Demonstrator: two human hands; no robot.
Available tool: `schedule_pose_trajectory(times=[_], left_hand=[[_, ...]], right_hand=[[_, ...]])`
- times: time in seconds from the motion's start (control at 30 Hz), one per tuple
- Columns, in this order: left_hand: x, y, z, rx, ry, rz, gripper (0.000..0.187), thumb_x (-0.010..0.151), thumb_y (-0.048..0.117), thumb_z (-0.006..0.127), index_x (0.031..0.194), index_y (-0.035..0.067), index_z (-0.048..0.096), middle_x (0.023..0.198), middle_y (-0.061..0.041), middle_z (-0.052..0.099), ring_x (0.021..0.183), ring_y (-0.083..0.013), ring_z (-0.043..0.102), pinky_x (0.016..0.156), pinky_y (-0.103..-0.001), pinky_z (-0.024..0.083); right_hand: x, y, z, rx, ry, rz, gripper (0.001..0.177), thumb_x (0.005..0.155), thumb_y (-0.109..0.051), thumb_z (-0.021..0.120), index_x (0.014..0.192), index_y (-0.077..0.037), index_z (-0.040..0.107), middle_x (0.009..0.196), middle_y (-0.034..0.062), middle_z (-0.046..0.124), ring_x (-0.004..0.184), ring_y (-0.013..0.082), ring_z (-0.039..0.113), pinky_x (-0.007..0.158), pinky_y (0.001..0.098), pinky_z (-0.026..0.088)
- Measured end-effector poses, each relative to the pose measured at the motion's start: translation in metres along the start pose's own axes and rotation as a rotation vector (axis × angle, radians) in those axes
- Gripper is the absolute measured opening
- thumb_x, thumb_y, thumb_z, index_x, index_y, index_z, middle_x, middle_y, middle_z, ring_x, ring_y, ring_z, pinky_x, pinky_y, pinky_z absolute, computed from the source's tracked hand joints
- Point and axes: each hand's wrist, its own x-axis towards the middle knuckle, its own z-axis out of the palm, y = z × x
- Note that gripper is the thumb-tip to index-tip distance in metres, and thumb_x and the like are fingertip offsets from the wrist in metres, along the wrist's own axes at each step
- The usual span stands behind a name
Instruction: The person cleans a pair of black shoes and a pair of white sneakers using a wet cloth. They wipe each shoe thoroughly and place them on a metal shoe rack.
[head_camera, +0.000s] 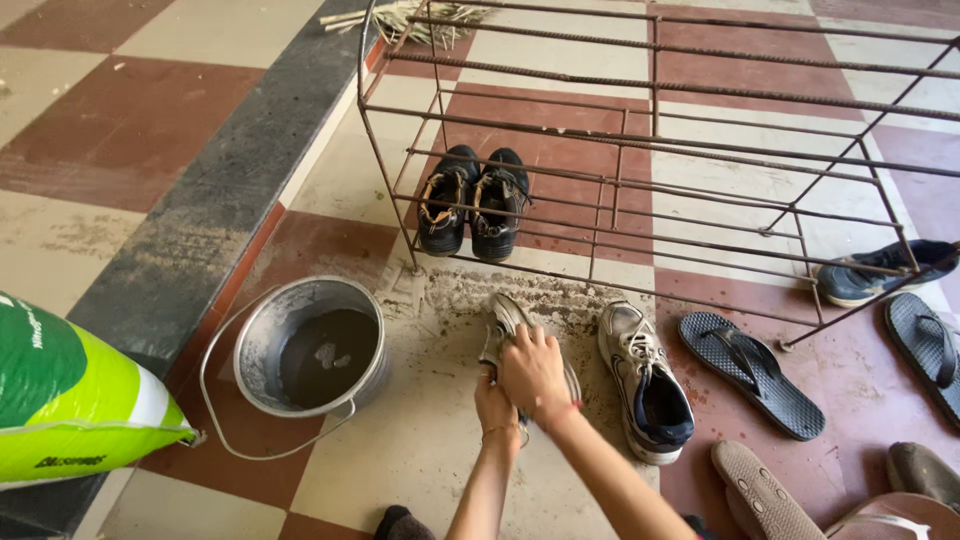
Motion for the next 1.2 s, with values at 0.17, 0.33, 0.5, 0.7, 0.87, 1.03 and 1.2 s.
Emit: schedule_pose_trajectory(times=[0.17,0.33,0.5,0.7,0.87,1.03,1.2], left_hand=[[0.004,0.047,0.019,-0.199,-0.142,-0.205,0.042,0.105,0.033,0.035,0.118,0.002,0.061,0.114,-0.019,0.067,0.098,-0.0292,0.066,0.086,-0.043,0.060],[-0.024,0.083,0.042,-0.232,-0.298,-0.217,0.047,0.105,0.033,0.035,0.127,0.000,0.060,0.130,-0.024,0.063,0.117,-0.0300,0.064,0.097,-0.042,0.061],[-0.069,0.089,0.063,-0.093,-0.255,-0.300,0.052,0.103,0.041,0.037,0.138,0.008,0.056,0.139,-0.012,0.063,0.127,-0.0195,0.061,0.104,-0.038,0.053],[-0.026,0.079,0.042,-0.373,-0.320,-0.264,0.046,0.099,0.011,0.035,0.136,-0.011,0.051,0.135,-0.031,0.058,0.123,-0.0304,0.062,0.103,-0.043,0.052],[0.025,0.041,0.022,-0.805,-0.257,-0.478,0.036,0.102,0.001,0.042,0.135,-0.013,0.046,0.123,-0.029,0.060,0.111,-0.0333,0.064,0.103,-0.047,0.056],[0.047,0.047,0.008,-0.838,-0.167,-0.498,0.035,0.103,-0.002,0.039,0.135,-0.016,0.047,0.127,-0.032,0.060,0.116,-0.0341,0.064,0.105,-0.051,0.055],[0.048,0.066,0.007,-0.791,-0.238,-0.430,0.039,0.099,-0.001,0.034,0.132,-0.012,0.051,0.132,-0.027,0.060,0.123,-0.0335,0.060,0.106,-0.053,0.051]], right_hand=[[-0.073,-0.016,-0.019,0.135,0.553,-0.033,0.054,0.083,-0.015,0.059,0.135,-0.011,0.068,0.116,0.0161,0.058,0.102,0.0328,0.054,0.082,0.0429,0.045],[-0.052,-0.015,-0.048,0.200,0.701,-0.025,0.037,0.094,-0.025,0.060,0.128,-0.013,0.070,0.115,0.0152,0.059,0.102,0.0312,0.052,0.086,0.0442,0.045],[-0.012,0.001,-0.081,-0.073,0.375,0.013,0.029,0.093,-0.033,0.059,0.105,-0.009,0.072,0.116,0.0147,0.060,0.108,0.0309,0.052,0.088,0.0440,0.046],[-0.031,0.019,-0.079,0.186,0.719,-0.296,0.026,0.092,-0.021,0.067,0.112,-0.006,0.073,0.116,0.0145,0.062,0.104,0.0299,0.055,0.091,0.0425,0.049],[-0.052,0.032,-0.040,0.506,0.944,-0.191,0.027,0.089,-0.014,0.071,0.115,-0.008,0.071,0.112,0.0163,0.059,0.099,0.0329,0.055,0.086,0.0411,0.049],[-0.061,0.046,0.008,0.883,0.815,-0.097,0.032,0.092,-0.007,0.062,0.123,-0.001,0.066,0.119,0.0173,0.060,0.101,0.0326,0.065,0.085,0.0380,0.054],[-0.067,0.041,-0.005,1.196,0.716,0.188,0.028,0.094,-0.013,0.061,0.118,-0.001,0.067,0.120,0.0136,0.061,0.099,0.0313,0.065,0.083,0.0378,0.054]])
